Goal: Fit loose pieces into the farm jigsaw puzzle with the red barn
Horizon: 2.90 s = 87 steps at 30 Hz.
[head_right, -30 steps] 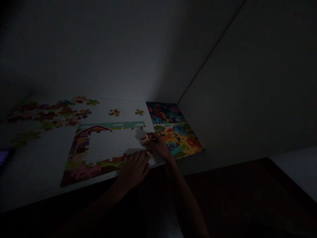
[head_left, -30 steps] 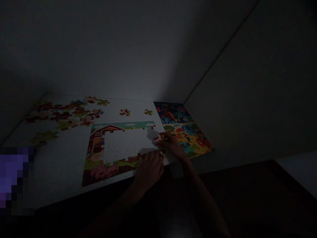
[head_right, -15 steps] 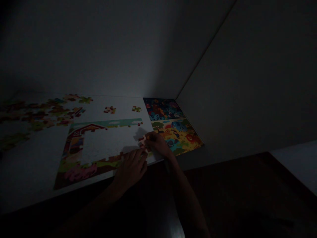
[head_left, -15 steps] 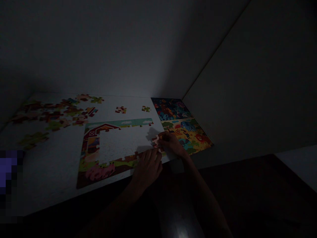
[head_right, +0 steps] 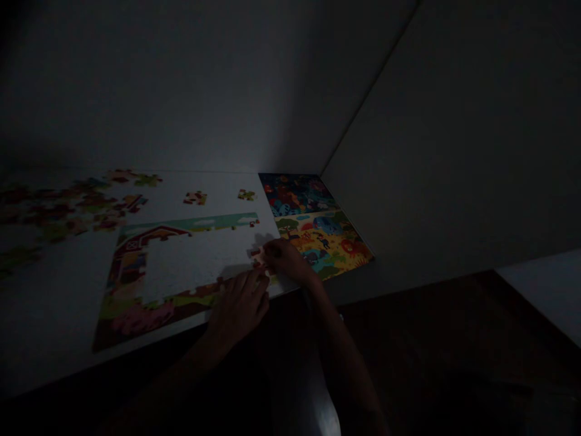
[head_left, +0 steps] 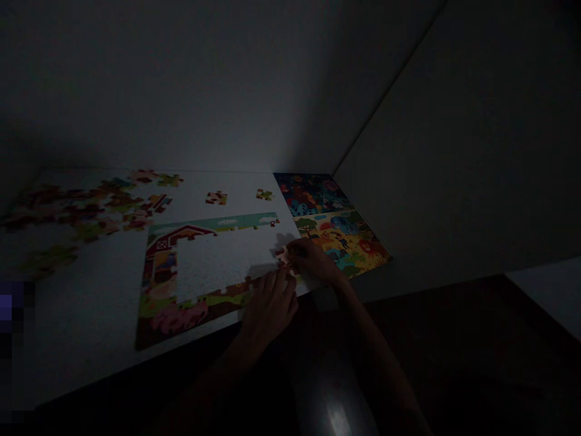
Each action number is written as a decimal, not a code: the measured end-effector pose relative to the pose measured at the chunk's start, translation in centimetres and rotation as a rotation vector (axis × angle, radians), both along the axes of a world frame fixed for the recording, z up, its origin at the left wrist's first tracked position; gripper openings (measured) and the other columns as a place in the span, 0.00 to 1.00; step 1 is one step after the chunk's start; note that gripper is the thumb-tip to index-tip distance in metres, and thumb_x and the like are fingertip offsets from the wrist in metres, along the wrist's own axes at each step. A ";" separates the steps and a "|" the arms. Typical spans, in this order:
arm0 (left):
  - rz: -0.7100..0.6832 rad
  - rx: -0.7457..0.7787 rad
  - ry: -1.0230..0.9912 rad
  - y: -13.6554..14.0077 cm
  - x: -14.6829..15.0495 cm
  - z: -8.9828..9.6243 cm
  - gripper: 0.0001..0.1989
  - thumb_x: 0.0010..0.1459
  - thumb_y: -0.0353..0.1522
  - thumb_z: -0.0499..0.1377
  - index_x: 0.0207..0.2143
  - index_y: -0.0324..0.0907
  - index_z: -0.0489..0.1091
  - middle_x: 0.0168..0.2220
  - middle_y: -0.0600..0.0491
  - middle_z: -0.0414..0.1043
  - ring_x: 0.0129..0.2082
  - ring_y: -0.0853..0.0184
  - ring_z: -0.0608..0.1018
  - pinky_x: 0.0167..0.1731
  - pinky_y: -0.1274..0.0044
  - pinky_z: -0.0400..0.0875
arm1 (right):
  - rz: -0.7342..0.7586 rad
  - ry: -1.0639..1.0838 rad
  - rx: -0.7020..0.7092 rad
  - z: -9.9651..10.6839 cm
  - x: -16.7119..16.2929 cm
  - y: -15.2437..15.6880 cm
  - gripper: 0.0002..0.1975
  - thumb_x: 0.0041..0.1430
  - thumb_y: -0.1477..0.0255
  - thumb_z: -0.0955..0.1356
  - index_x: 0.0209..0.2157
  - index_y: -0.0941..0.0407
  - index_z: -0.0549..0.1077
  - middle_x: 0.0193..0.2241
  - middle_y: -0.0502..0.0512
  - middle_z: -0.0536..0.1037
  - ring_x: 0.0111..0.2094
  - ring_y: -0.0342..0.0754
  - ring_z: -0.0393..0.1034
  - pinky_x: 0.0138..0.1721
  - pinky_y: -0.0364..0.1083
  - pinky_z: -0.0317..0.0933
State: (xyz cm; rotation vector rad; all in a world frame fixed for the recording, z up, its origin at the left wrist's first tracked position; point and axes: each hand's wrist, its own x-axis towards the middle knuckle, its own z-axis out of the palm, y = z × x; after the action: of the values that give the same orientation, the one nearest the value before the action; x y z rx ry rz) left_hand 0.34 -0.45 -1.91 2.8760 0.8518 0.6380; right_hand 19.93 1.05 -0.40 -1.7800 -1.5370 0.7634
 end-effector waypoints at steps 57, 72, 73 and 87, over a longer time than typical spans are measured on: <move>-0.003 -0.046 -0.079 0.6 -9.3 -1.0 0.18 0.64 0.27 0.50 0.54 0.40 0.69 0.58 0.46 0.69 0.59 0.59 0.69 0.58 0.62 0.66 | -0.211 -0.236 0.303 -3.8 -4.2 -3.7 0.13 0.62 0.74 0.65 0.44 0.52 0.79 0.49 0.58 0.78 0.50 0.53 0.71 0.54 0.56 0.61; 0.337 0.115 -0.087 3.6 -20.6 -2.7 0.23 0.68 0.40 0.44 0.54 0.37 0.70 0.58 0.39 0.68 0.59 0.52 0.70 0.57 0.57 0.65 | -0.164 -0.354 0.301 -3.5 -4.9 -3.8 0.13 0.62 0.74 0.64 0.43 0.54 0.78 0.47 0.59 0.79 0.48 0.53 0.71 0.51 0.54 0.61; 0.342 0.130 -0.082 3.5 -20.7 -2.8 0.23 0.67 0.39 0.44 0.54 0.37 0.70 0.58 0.39 0.68 0.59 0.52 0.70 0.57 0.57 0.65 | -0.157 -0.357 0.299 -3.3 -5.1 -3.8 0.13 0.62 0.74 0.64 0.43 0.54 0.78 0.46 0.59 0.79 0.48 0.53 0.71 0.51 0.53 0.61; 0.418 0.041 -0.078 4.8 -23.1 -4.2 0.19 0.65 0.39 0.49 0.53 0.48 0.71 0.56 0.49 0.71 0.55 0.57 0.73 0.54 0.62 0.70 | -0.103 -0.196 0.186 -1.6 -4.0 -0.1 0.10 0.60 0.72 0.65 0.37 0.54 0.79 0.36 0.57 0.80 0.37 0.50 0.74 0.39 0.47 0.65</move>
State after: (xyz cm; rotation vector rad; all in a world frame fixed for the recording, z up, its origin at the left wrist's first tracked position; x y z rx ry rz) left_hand -22.78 4.39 -6.09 2.6984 1.4594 0.8020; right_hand 15.94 1.00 -2.00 -1.8199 -1.5714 0.3919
